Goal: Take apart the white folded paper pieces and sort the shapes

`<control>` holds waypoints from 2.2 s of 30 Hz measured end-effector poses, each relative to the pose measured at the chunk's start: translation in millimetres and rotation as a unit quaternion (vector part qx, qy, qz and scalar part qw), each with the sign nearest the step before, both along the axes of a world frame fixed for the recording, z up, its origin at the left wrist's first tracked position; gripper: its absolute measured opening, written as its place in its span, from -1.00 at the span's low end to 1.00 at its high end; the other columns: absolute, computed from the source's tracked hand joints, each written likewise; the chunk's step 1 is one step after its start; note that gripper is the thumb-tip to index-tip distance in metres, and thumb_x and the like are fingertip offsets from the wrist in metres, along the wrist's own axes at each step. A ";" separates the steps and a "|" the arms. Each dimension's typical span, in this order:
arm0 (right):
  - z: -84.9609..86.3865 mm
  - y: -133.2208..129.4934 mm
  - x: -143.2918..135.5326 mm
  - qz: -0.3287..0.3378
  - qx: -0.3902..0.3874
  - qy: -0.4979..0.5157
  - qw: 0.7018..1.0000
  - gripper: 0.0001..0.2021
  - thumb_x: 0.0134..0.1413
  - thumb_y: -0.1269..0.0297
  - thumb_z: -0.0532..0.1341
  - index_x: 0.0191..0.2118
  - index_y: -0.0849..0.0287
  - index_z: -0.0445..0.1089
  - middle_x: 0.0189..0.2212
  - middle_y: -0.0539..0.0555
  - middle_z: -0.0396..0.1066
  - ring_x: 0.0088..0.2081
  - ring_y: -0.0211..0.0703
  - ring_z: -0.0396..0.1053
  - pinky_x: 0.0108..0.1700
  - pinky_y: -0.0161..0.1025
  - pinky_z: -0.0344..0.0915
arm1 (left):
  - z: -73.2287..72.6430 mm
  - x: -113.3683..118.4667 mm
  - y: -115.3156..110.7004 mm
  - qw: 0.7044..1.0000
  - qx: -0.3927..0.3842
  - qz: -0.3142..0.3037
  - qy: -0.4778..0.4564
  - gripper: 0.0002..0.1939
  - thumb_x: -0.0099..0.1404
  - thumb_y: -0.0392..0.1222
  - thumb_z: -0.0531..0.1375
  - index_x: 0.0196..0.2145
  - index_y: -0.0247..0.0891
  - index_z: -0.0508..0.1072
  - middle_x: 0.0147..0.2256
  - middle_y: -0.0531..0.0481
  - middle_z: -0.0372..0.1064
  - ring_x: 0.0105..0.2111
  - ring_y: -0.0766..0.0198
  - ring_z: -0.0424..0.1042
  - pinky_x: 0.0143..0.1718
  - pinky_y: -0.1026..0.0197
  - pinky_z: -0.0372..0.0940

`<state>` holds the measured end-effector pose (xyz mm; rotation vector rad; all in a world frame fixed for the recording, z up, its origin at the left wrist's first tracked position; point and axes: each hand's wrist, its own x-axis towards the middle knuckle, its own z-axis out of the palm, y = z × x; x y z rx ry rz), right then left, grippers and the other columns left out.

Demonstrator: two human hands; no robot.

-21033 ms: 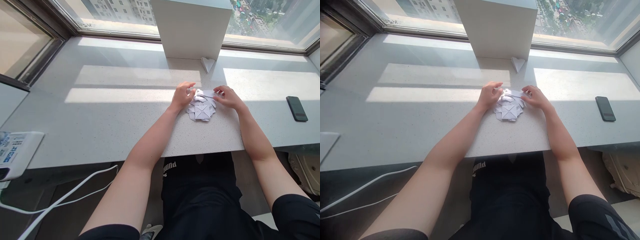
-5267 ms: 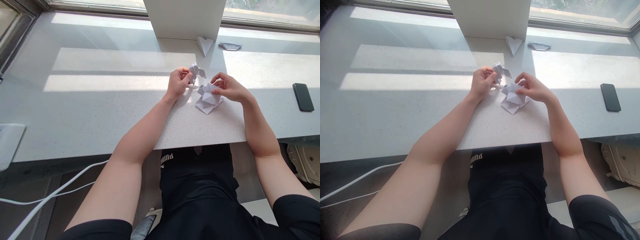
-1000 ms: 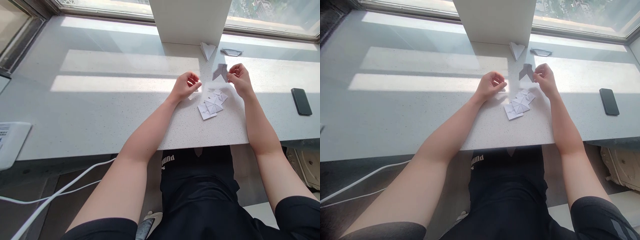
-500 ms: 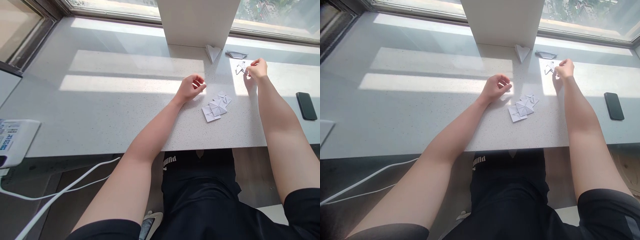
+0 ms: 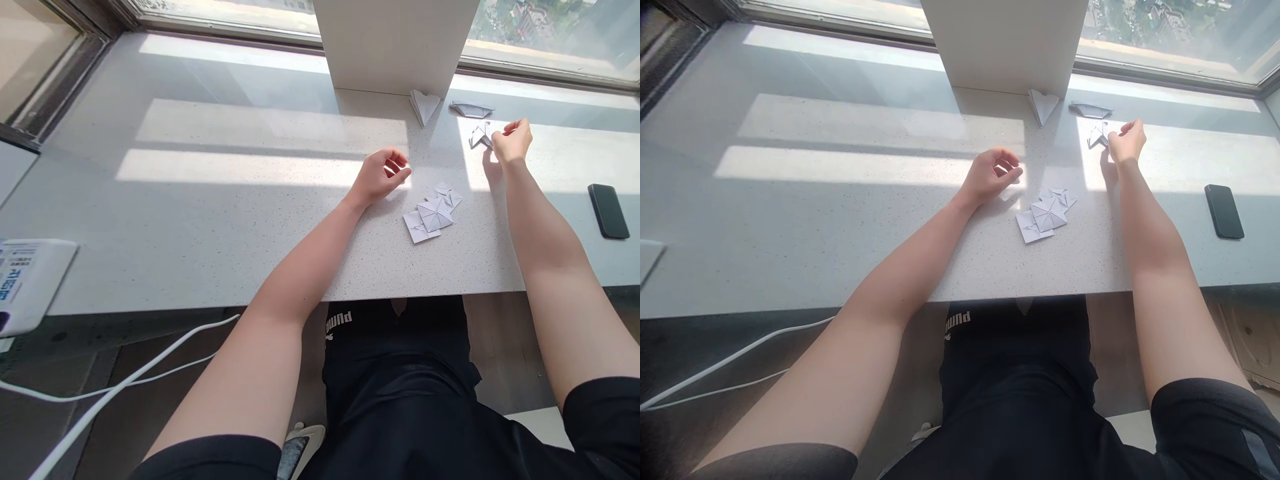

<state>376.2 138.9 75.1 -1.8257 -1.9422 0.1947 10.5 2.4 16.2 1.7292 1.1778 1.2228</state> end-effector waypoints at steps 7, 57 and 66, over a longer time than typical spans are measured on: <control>-2.3 -77.2 -25.4 0.039 -0.093 0.144 0.984 -0.76 0.45 0.20 0.50 0.13 0.08 0.67 0.10 0.31 0.69 0.03 0.27 0.65 0.09 0.30 0.65 | 1.2 0.7 -0.4 1.000 0.001 0.003 0.014 -0.82 0.55 -0.18 0.54 -0.08 -0.11 0.60 -0.05 -0.11 0.78 -0.14 0.14 0.76 -0.10 0.11 0.75; -19.5 -130.6 -109.0 0.234 -0.160 0.315 0.906 -0.15 0.16 -0.66 0.62 0.24 -0.15 0.50 0.15 0.16 0.65 0.11 0.22 0.66 0.04 0.12 0.67 | -15.0 1.5 1.9 0.998 0.056 -0.034 0.012 -0.44 0.63 0.43 0.52 -0.20 -0.09 0.56 -0.23 -0.03 0.68 -0.24 0.13 0.70 -0.18 0.09 0.62; 3.3 -136.0 -82.2 0.252 -0.206 0.197 0.925 -0.26 0.27 -0.42 0.62 0.30 -0.01 0.64 0.18 0.25 0.71 0.16 0.31 0.66 0.26 0.31 0.68 | -15.3 -4.3 10.4 0.998 0.035 -0.024 -0.054 -0.34 0.63 0.49 0.51 -0.28 -0.08 0.45 -0.38 0.02 0.46 -0.30 0.13 0.59 -0.23 0.05 0.56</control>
